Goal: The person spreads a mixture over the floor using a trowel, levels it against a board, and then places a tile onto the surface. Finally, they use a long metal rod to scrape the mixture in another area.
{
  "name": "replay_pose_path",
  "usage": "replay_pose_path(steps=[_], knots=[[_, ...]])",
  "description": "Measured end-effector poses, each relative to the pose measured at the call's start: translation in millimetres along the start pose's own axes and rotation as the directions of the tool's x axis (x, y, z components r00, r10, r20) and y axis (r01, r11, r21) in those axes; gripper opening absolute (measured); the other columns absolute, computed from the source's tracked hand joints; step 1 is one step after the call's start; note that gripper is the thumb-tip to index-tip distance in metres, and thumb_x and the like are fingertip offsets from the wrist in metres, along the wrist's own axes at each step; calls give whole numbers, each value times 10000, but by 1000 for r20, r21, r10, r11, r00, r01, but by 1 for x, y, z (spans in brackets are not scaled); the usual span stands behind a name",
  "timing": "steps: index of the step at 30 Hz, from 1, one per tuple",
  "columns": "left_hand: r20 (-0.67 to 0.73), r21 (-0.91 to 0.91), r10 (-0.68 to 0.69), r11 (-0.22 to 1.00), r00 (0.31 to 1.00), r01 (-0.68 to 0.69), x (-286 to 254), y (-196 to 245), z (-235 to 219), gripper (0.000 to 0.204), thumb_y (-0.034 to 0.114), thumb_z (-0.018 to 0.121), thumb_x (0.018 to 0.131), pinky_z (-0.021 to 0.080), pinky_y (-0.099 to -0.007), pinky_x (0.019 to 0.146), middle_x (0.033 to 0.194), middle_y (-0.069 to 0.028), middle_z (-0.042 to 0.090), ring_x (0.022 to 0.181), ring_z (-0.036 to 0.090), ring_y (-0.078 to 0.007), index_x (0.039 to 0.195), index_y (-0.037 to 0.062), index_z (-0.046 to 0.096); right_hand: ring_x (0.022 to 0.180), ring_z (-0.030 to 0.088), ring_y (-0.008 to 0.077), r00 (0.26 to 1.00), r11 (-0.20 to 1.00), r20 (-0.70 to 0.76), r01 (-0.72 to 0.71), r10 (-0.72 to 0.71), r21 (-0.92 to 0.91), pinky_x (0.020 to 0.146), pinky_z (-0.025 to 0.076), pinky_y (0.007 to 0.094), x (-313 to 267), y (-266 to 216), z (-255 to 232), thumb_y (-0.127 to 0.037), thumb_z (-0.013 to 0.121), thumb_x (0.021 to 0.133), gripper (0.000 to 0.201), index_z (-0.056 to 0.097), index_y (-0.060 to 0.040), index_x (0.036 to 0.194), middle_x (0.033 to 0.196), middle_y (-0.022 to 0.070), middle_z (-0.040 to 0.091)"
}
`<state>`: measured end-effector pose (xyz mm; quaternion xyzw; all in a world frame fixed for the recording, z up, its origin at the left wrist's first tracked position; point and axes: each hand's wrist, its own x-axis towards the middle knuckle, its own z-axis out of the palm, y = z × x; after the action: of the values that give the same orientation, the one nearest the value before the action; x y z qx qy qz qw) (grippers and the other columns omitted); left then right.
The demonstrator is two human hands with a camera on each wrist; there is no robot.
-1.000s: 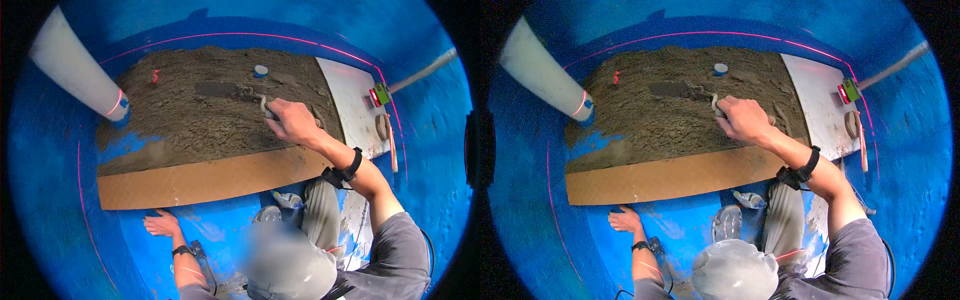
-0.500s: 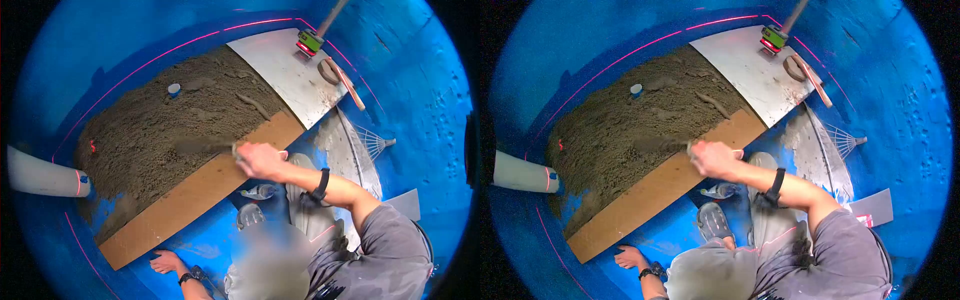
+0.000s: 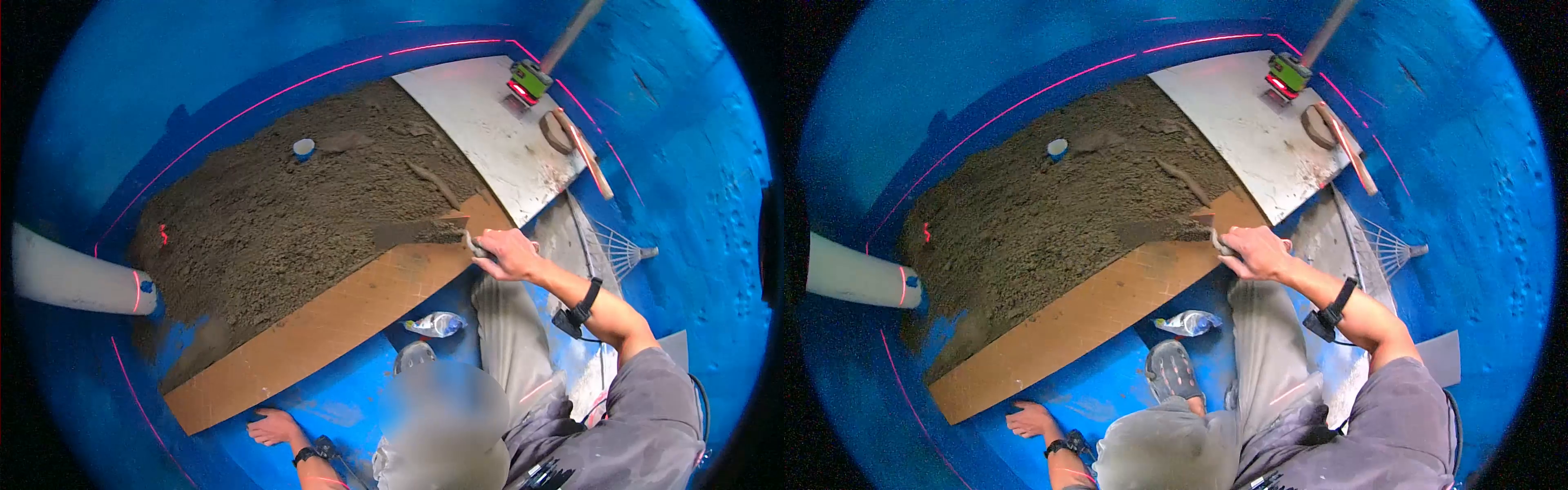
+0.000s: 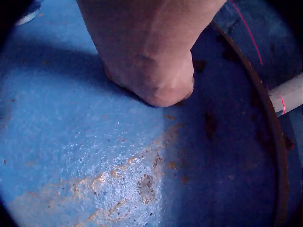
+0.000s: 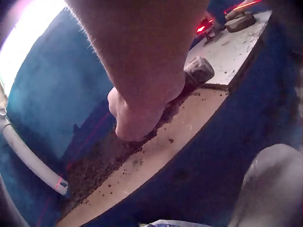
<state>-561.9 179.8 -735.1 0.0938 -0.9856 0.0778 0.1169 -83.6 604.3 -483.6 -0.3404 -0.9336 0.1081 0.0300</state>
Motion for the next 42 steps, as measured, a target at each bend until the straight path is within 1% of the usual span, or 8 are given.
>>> replay_pose_path(steps=[8,12,18,24,30,35,38,42], knots=[[8,-45,17,999,1000,-17,-2,2,-7,613,475,489,1029,441,-505,964,1283,-194,540,1168,520,-378,1384,-25,509,841,671,435,997,984,75,-42,30,173,711,536,534,90,-99,-18,-326,681,916,293,644,-50,1008,922,195,678],[45,-65,10,998,999,-7,-1,5,-2,634,492,474,1039,407,-502,1017,1370,-191,521,1228,500,-378,1409,-23,496,865,692,427,964,980,199,154,-177,125,746,562,539,141,-160,-9,-328,630,962,316,615,-40,1091,980,202,681],[128,-100,-12,995,992,24,0,10,-15,646,491,490,1043,362,-497,1087,1476,-205,477,1332,452,-383,1439,-20,478,886,693,452,991,992,31,126,-127,21,774,564,549,230,-139,26,-296,637,962,304,620,-16,1080,981,226,699],[107,-107,-45,993,993,56,-2,5,-12,634,439,561,1018,347,-506,1115,1514,-223,455,1367,432,-389,1444,-22,470,870,675,496,989,994,125,69,-79,83,784,538,567,293,-180,-35,-319,672,937,333,647,3,1020,889,277,700],[114,-167,-1,986,994,20,4,10,-27,626,410,600,992,331,-502,1128,1519,-230,449,1362,423,-399,1418,-33,485,803,729,398,806,783,-103,524,-583,-334,687,577,528,424,-273,-37,-262,650,904,257,616,-8,922,795,242,708],[150,-207,-24,977,988,55,8,11,-31,639,392,613,978,292,-509,1171,1537,-221,443,1413,394,-393,1437,-30,471,774,744,405,792,685,121,584,-598,-436,669,609,515,517,-346,-13,-234,642,858,220,705,-26,892,803,216,735],[128,-196,-11,980,992,36,7,10,-33,627,387,614,977,278,-514,1184,1535,-224,447,1432,383,-388,1429,-26,479,793,749,405,690,559,306,717,-657,-417,692,618,510,510,-346,13,-248,641,860,237,734,-31,883,819,213,744],[123,-197,3,980,992,21,8,8,-32,631,442,540,1013,293,-514,1165,1550,-224,437,1397,402,-403,1437,-22,484,756,733,410,688,571,454,724,-566,-387,680,604,535,473,-312,15,-328,637,893,332,683,-28,1027,777,202,723]])
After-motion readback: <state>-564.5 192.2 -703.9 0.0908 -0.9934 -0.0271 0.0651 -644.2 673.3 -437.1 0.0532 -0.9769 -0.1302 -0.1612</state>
